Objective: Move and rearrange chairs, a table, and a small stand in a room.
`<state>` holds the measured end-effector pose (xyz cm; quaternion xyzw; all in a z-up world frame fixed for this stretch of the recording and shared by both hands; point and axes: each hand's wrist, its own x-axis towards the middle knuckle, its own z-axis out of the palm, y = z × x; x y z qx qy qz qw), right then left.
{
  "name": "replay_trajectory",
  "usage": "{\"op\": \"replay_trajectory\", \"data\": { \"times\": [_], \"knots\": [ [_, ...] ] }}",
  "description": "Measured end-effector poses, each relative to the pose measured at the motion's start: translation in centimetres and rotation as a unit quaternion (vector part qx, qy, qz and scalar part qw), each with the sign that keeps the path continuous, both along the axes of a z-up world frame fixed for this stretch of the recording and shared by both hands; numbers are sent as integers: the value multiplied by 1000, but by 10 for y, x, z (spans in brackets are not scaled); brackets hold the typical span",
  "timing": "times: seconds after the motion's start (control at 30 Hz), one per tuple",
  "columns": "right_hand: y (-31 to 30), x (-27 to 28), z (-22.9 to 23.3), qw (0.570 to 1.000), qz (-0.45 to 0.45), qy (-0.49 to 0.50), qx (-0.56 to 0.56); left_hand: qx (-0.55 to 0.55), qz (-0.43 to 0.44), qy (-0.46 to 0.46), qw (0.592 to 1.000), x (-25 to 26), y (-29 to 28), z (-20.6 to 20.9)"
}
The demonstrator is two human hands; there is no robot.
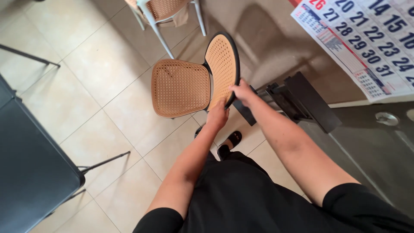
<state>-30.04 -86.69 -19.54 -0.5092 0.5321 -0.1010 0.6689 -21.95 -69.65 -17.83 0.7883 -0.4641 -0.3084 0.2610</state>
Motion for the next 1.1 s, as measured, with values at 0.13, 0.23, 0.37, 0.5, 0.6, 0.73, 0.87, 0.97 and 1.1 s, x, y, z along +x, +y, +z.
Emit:
{"op": "replay_trajectory", "data": {
  "times": [0.13,0.23,0.37,0.5,0.6,0.73,0.87,0.97,1.1],
  "knots": [
    [-29,9,-19,984,17,-48,-169,-49,2,44,998,9,13,-26],
    [-48,28,4,972,-11,49,-232,-24,-13,63,998,25,20,-32],
    [-77,41,-2,962,-74,133,-227,-28,-4,70,997,56,33,-56],
    [-103,54,-12,962,-174,98,-185,-13,27,91,995,98,30,-59],
    [-121,64,-12,940,-168,76,-289,-12,42,100,994,133,32,-58],
    [-147,70,-3,922,-174,142,-316,22,63,116,991,181,28,-52],
    [-173,68,-11,922,-163,118,-332,17,87,112,990,208,30,-66],
    [-201,64,-15,920,-154,120,-340,3,93,110,990,219,17,-65],
    [-236,51,-15,907,-137,115,-382,8,103,112,988,218,4,-55]
  ]
}}
